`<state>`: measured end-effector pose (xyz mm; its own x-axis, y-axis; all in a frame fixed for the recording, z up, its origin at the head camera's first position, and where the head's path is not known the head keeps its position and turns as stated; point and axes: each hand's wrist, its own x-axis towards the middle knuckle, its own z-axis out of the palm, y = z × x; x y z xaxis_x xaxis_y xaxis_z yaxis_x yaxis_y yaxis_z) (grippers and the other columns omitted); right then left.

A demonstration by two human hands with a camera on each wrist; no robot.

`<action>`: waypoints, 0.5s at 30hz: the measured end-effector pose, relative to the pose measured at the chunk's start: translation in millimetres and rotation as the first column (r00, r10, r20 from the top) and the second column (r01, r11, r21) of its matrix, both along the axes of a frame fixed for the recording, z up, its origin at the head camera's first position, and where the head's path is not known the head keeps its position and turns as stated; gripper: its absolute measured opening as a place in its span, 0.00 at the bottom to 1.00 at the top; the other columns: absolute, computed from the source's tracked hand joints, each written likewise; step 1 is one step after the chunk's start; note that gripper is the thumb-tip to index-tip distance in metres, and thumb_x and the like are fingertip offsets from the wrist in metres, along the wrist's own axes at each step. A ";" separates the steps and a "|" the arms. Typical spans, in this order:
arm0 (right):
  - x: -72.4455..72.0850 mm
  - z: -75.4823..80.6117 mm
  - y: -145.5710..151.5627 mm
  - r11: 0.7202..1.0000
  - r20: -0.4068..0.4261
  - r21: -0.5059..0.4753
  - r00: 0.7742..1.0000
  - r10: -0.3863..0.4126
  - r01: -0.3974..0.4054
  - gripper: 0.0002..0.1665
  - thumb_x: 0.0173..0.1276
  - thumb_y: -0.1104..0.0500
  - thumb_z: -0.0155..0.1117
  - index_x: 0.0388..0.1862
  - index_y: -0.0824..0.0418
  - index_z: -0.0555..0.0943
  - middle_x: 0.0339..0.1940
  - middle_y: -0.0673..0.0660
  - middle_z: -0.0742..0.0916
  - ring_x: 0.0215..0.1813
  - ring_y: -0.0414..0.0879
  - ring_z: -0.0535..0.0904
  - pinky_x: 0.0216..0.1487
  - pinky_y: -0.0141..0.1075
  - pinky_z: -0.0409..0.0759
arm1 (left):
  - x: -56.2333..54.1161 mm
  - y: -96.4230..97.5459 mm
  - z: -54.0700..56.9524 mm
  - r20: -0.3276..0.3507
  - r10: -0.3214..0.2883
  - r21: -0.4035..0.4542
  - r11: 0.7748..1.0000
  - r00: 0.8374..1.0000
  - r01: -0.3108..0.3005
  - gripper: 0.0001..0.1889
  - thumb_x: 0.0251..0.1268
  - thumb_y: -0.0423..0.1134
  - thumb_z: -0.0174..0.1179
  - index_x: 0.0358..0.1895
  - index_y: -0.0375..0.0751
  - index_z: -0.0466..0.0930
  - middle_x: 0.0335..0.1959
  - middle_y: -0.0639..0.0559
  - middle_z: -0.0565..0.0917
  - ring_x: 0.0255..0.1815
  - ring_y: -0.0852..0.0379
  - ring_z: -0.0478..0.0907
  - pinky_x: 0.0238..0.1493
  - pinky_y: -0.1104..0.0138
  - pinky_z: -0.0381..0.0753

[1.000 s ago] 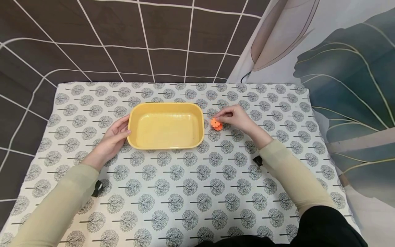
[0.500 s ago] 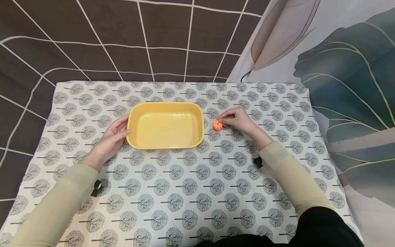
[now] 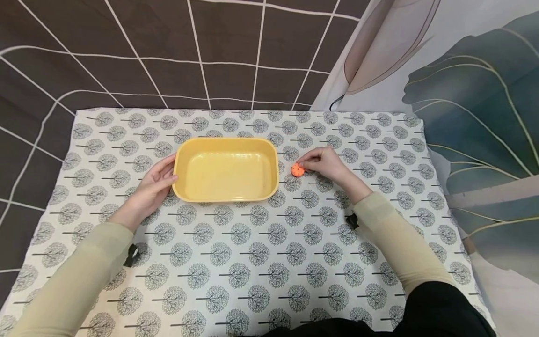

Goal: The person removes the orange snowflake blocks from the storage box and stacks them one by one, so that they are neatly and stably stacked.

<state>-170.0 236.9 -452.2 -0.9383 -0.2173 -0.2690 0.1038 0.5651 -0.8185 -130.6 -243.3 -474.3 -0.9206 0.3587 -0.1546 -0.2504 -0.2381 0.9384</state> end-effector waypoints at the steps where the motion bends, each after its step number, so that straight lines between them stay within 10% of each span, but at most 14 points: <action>1: 0.0 0.1 0.1 1.000 0.001 0.003 1.000 -0.002 0.002 0.13 0.70 0.64 0.74 0.50 0.68 0.89 0.46 0.65 0.93 0.32 0.32 0.84 0.37 0.22 0.86 | 0.1 0.1 0.1 0.002 0.000 0.002 1.000 1.000 0.000 0.35 0.77 0.22 0.52 0.83 0.42 0.57 0.89 0.42 0.46 0.74 0.76 0.71 0.85 0.73 0.61; 15: 1.4 2.7 0.7 1.000 0.044 -0.016 0.999 -0.021 0.022 0.14 0.70 0.63 0.75 0.52 0.67 0.89 0.39 0.53 0.94 0.32 0.35 0.83 0.34 0.24 0.86 | 0.3 0.3 -0.4 0.008 -0.005 -0.010 1.000 1.000 0.005 0.34 0.77 0.23 0.52 0.83 0.45 0.59 0.89 0.43 0.46 0.82 0.68 0.63 0.85 0.73 0.59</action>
